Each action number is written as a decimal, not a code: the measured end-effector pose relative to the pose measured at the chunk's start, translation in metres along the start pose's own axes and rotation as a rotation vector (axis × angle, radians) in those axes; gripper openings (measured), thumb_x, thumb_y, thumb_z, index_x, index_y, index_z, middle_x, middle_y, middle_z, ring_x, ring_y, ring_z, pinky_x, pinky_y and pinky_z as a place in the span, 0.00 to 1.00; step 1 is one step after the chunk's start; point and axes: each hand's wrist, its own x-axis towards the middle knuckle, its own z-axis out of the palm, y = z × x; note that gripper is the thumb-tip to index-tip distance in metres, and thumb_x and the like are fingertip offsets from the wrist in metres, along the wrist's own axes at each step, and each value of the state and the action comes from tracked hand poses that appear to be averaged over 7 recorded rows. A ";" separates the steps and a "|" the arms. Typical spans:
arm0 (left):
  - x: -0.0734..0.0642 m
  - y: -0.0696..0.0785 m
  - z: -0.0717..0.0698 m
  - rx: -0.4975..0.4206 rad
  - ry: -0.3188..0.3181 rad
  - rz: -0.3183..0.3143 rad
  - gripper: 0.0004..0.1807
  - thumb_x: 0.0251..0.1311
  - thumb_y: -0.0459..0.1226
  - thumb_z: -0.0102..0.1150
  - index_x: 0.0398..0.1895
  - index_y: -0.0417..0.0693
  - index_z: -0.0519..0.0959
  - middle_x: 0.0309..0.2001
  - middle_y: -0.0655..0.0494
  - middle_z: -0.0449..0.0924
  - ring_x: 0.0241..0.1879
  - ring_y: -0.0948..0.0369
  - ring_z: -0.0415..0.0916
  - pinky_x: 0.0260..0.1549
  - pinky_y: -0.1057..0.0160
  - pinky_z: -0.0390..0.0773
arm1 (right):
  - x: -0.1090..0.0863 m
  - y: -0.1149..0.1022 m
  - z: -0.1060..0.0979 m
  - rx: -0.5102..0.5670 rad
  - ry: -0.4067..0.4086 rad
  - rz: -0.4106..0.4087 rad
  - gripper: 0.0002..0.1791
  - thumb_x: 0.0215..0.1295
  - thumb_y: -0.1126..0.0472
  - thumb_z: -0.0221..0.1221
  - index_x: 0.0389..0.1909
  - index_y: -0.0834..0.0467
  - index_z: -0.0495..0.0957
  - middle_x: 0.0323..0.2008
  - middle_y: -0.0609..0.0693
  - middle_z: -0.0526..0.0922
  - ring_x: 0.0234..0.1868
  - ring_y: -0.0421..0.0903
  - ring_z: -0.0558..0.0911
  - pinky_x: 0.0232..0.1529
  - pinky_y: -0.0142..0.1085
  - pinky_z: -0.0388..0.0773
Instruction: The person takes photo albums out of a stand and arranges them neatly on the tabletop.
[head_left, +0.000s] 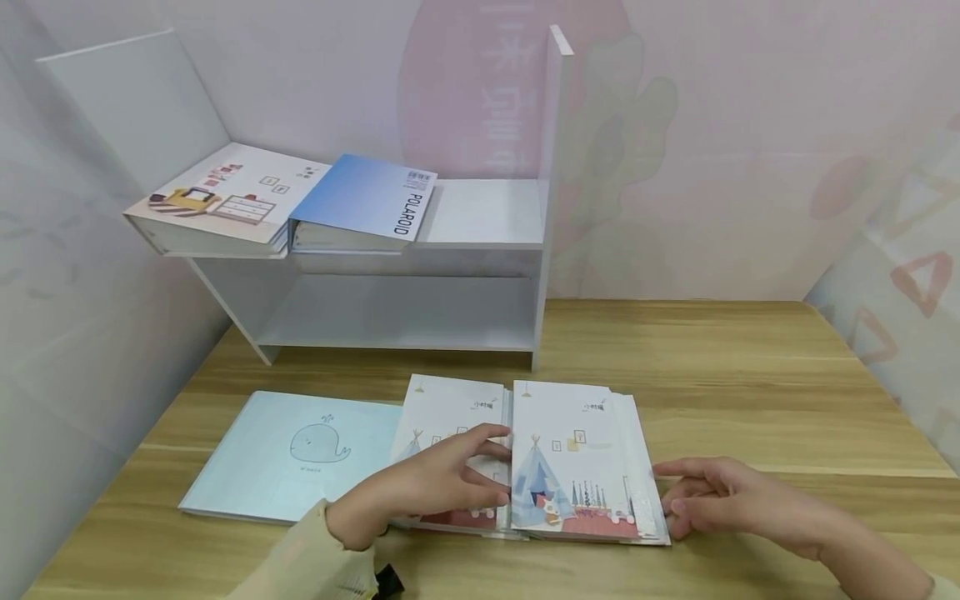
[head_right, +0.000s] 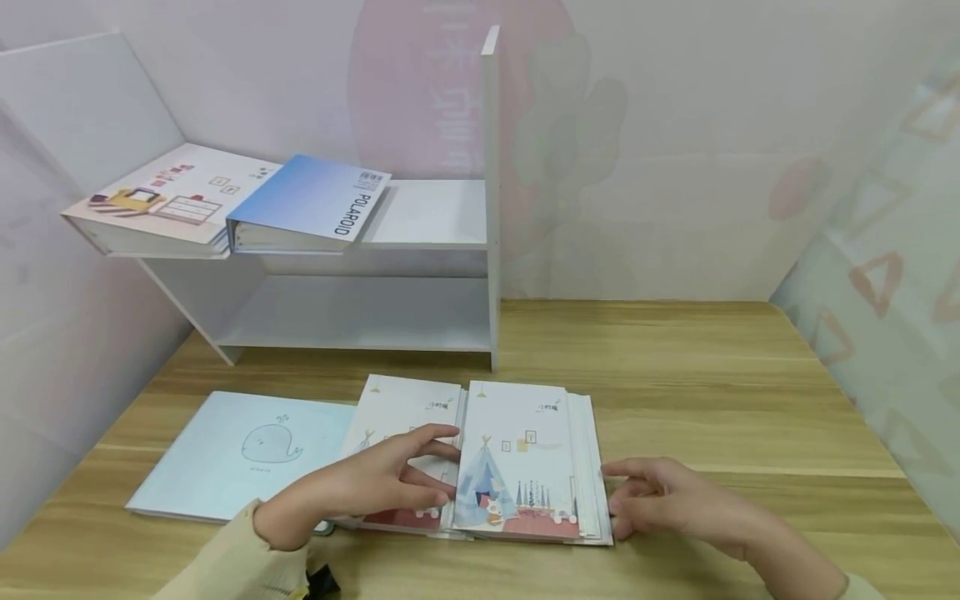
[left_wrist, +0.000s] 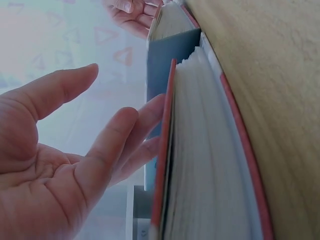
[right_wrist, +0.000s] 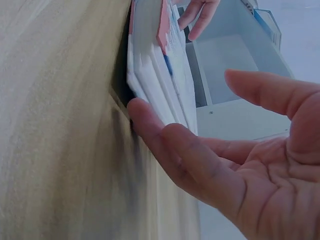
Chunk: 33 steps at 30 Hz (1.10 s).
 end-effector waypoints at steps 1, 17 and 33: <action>-0.001 0.000 -0.001 0.005 0.006 0.004 0.40 0.66 0.37 0.63 0.76 0.45 0.54 0.70 0.43 0.66 0.56 0.53 0.82 0.47 0.58 0.83 | 0.000 -0.001 0.000 -0.014 0.006 -0.002 0.33 0.74 0.65 0.50 0.70 0.80 0.49 0.52 0.62 0.80 0.48 0.48 0.85 0.51 0.30 0.80; -0.024 -0.004 -0.029 0.237 0.168 0.175 0.28 0.71 0.42 0.55 0.70 0.41 0.66 0.65 0.40 0.72 0.60 0.46 0.76 0.55 0.49 0.80 | 0.014 -0.020 0.005 -0.125 0.089 -0.100 0.28 0.76 0.63 0.48 0.72 0.70 0.58 0.56 0.65 0.77 0.53 0.46 0.82 0.53 0.29 0.77; -0.048 -0.006 -0.052 0.310 0.353 0.242 0.23 0.70 0.41 0.57 0.65 0.44 0.72 0.63 0.43 0.75 0.59 0.48 0.78 0.48 0.67 0.80 | 0.040 -0.039 0.019 -0.148 0.210 -0.177 0.27 0.75 0.61 0.51 0.69 0.70 0.61 0.55 0.67 0.78 0.52 0.46 0.84 0.53 0.32 0.78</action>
